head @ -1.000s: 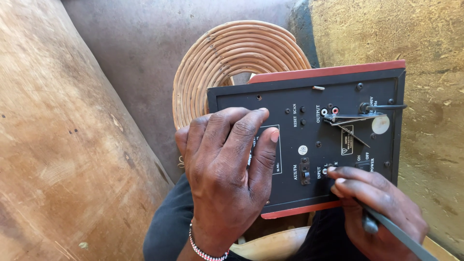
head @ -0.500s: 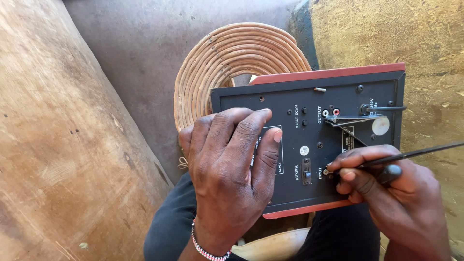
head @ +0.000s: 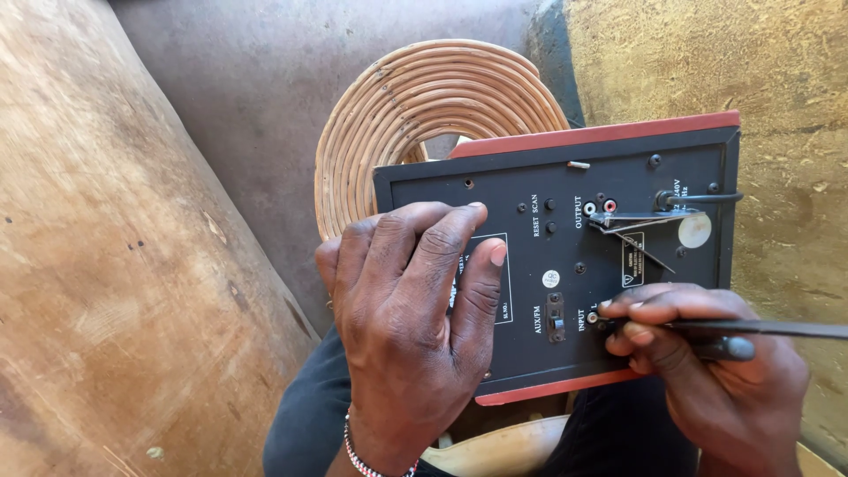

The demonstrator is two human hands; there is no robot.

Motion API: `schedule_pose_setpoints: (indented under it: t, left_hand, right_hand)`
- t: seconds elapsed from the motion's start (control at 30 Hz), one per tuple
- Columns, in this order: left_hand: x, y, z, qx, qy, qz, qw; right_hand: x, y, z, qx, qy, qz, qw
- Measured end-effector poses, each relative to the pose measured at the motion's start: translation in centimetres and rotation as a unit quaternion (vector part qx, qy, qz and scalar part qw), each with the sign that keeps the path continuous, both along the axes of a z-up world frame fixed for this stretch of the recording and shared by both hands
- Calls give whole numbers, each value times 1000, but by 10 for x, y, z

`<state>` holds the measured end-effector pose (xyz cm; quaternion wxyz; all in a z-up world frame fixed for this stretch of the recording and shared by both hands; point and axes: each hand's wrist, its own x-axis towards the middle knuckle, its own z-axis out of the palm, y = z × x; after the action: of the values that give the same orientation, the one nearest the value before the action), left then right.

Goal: Repairing the back panel of an electronic speaker using a probe tool to test connections

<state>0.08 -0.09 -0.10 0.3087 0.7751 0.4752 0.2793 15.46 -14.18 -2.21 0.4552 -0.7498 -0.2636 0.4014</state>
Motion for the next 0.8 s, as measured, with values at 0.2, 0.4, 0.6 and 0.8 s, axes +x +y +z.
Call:
schedule_pose_setpoints:
  t: [0.2, 0.4, 0.6, 0.8]
  left_hand:
    - [0, 1, 1, 3, -5, -2, 1000]
    - [-1, 0, 1, 4, -9, -4, 1000]
    - [-2, -1, 1, 11, -13, -3, 1000]
    - [-2, 0, 1, 14, -13, -5, 1000]
  right_hand:
    - [-8, 3, 4, 56, -205, 151, 965]
    - [-18, 11, 18, 38, -312, 224, 923]
    - [-19, 14, 17, 10, -249, 143, 958]
    - [-10, 22, 17, -84, -107, 60, 989]
